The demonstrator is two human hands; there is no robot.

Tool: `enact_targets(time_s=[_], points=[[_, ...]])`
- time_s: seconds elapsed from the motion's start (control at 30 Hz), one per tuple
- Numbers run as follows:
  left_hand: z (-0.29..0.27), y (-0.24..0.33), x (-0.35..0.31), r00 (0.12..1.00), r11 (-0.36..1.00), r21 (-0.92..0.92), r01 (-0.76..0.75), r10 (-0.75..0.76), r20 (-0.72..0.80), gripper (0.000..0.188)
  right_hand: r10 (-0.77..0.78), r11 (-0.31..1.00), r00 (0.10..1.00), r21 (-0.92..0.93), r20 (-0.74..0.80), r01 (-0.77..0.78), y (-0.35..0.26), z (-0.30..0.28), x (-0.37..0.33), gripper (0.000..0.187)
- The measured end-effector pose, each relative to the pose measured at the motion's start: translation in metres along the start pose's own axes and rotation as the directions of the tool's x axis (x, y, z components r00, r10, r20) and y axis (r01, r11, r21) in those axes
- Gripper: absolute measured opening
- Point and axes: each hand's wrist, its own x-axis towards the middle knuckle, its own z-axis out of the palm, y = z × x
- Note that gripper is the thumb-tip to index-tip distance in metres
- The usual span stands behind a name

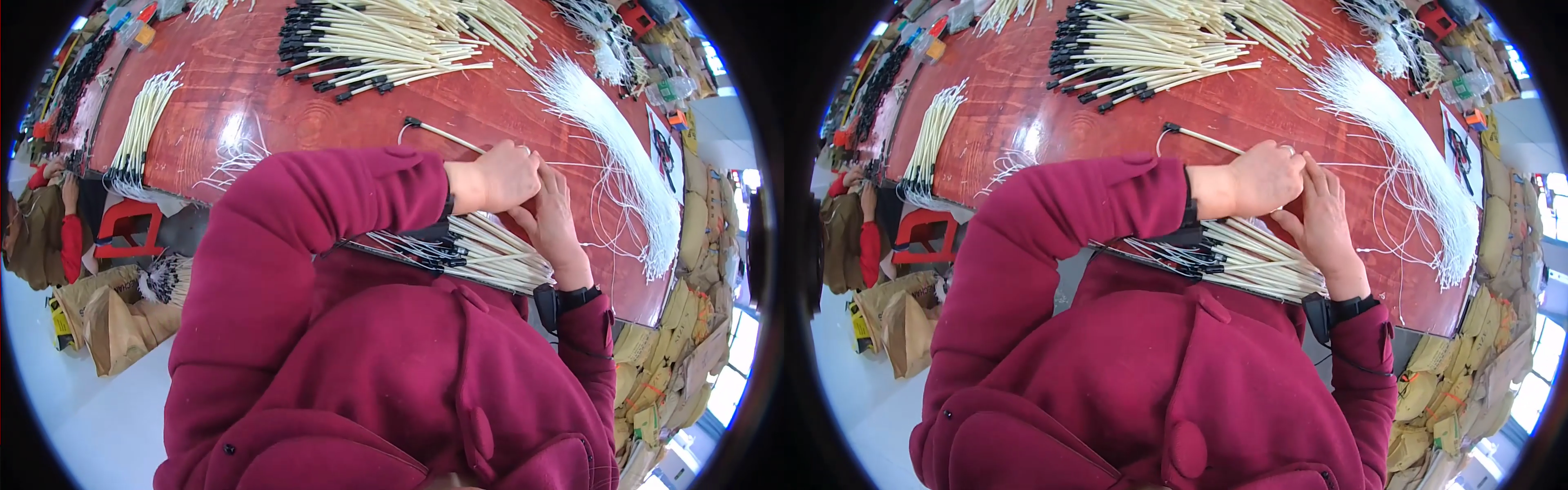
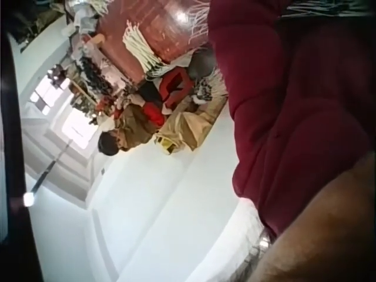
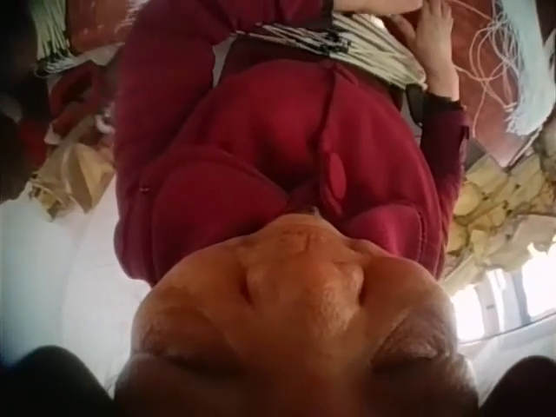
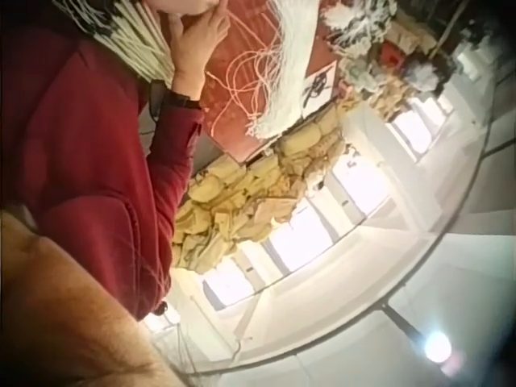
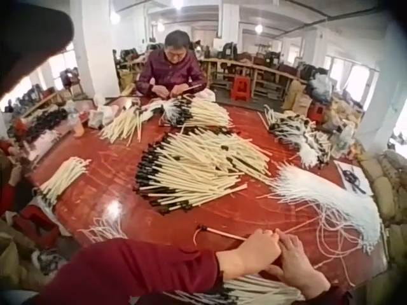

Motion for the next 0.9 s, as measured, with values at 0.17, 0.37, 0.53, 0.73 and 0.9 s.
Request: enact_targets(time_s=[0.17,0.37,0.53,0.73,0.9], points=[[-0.043,-0.004,-0.027,0.994,0.993,0.057,0.105,-0.105,-0.018,0.018,0.029,0.999,0.982,-0.026,-0.188,-0.035,0.041,0.006,-0.014,0.066],[-0.051,-0.082,-0.103,0.911,0.917,-0.113,0.382,-0.394,-0.124,0.024,0.052,0.992,0.986,0.123,-0.158,-0.032,0.034,-0.002,0.007,0.063],[-0.050,-0.078,-0.101,0.903,0.794,-0.445,0.414,-0.421,0.088,0.021,-0.128,0.991,0.965,0.011,-0.230,0.134,0.006,0.012,0.030,0.048],[-0.076,-0.040,-0.093,0.871,0.594,-0.675,0.437,-0.468,0.152,0.018,-0.117,0.993,0.980,0.014,-0.158,0.120,0.016,0.005,0.013,0.021],[-0.089,-0.036,-0.105,0.862,0.551,-0.680,0.484,-0.435,0.261,0.016,-0.205,0.973,0.967,0.073,-0.148,0.218,0.014,-0.004,0.005,0.012]])
